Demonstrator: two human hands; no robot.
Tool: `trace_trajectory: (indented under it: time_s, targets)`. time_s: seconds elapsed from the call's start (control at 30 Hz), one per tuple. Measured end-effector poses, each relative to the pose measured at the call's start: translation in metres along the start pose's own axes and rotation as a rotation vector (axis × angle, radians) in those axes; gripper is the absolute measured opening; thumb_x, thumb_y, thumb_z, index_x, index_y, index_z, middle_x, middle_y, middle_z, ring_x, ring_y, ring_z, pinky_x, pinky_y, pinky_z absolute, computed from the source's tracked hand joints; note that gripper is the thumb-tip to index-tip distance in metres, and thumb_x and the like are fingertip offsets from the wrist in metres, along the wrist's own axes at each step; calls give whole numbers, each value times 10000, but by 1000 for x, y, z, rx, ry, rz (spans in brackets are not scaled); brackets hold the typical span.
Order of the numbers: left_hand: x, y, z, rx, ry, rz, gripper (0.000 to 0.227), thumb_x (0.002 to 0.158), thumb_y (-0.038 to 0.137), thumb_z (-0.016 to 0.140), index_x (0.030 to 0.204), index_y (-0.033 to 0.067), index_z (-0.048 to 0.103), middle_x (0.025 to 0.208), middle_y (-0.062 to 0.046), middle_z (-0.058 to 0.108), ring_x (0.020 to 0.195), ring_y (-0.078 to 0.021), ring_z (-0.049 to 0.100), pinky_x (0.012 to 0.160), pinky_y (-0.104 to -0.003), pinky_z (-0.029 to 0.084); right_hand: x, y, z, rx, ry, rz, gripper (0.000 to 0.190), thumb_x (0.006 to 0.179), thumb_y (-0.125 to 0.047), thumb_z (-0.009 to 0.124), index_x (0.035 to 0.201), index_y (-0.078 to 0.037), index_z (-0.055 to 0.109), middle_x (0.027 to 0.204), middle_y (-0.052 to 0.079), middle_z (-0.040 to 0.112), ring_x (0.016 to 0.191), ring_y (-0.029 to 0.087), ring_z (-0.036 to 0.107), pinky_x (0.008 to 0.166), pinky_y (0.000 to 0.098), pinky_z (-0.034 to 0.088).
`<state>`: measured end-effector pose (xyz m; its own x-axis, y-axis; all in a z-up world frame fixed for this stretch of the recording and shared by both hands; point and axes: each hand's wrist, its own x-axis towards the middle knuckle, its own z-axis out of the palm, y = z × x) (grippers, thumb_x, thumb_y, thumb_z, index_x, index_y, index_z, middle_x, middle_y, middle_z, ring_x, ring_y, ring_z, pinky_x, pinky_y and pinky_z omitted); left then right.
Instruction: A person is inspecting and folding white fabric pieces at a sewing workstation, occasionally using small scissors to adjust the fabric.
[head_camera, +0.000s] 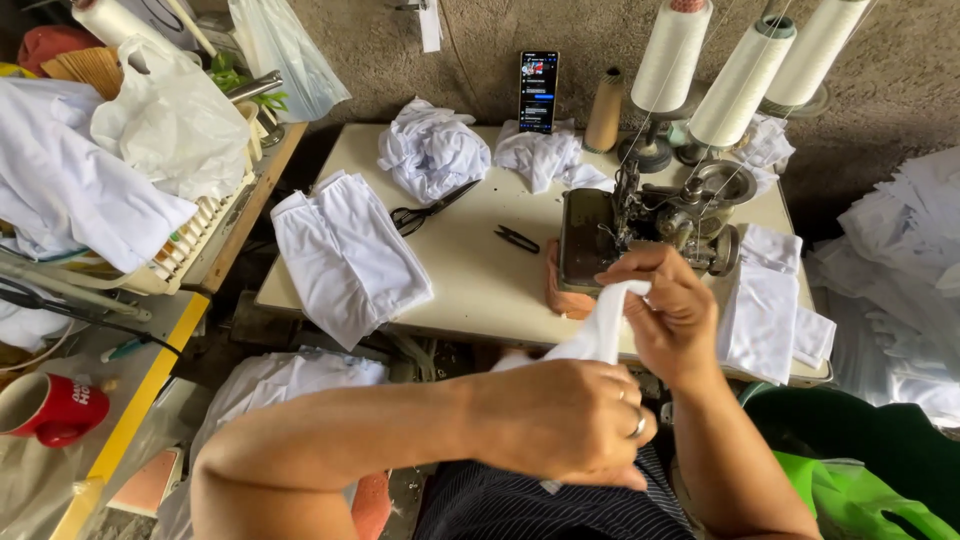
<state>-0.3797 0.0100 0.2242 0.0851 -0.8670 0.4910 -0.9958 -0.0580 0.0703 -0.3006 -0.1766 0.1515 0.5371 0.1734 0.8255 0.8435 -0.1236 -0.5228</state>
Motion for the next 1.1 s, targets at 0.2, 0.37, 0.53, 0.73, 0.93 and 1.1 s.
trace_trajectory:
  time_s: [0.2, 0.37, 0.53, 0.73, 0.93, 1.1]
  targets:
    - [9, -15, 4, 506, 209, -168, 35, 923, 73, 683, 911, 74, 651, 726, -58, 606, 674, -235, 648, 587, -335, 547, -13, -4, 6, 169, 115, 178, 94, 893, -28, 754, 848, 47, 720, 759, 122, 675, 601, 141, 581, 576, 318, 504]
    - [0, -20, 14, 579, 269, -450, 65, 872, 146, 726, 902, 156, 669, 1007, -34, 665, 728, -214, 699, 570, -297, 564, -24, -3, 1, 186, 75, 136, 139, 923, -3, 690, 801, 55, 721, 691, 151, 665, 532, 209, 570, 524, 364, 498]
    - [-8, -17, 5, 350, 360, -505, 87, 893, 144, 764, 899, 109, 684, 937, -39, 682, 772, -286, 720, 636, -352, 586, -47, 4, 19, 282, 237, -39, 160, 958, -24, 662, 880, 97, 592, 789, 218, 656, 667, 231, 584, 604, 316, 505]
    - [-14, -21, -12, 299, 535, -413, 103, 921, 49, 746, 987, 114, 702, 912, -32, 682, 896, -268, 707, 906, -372, 583, -94, 21, 44, -14, 101, -5, 258, 757, -68, 892, 823, 8, 655, 870, 174, 732, 675, 314, 693, 602, 332, 572]
    - [-25, -15, -41, 150, 600, -497, 57, 943, 39, 707, 961, 82, 738, 904, -85, 693, 819, -300, 717, 766, -364, 614, -78, -1, 50, -45, 97, 31, 165, 736, -2, 868, 816, -24, 725, 816, 115, 752, 534, 218, 643, 498, 296, 558]
    - [-30, -29, -46, 104, 545, -470, 58, 927, 31, 746, 974, 21, 713, 930, -100, 698, 851, -262, 714, 783, -330, 622, -92, 13, 54, -90, -44, 36, 158, 816, -70, 834, 916, -29, 720, 907, 112, 700, 615, 189, 615, 548, 281, 554]
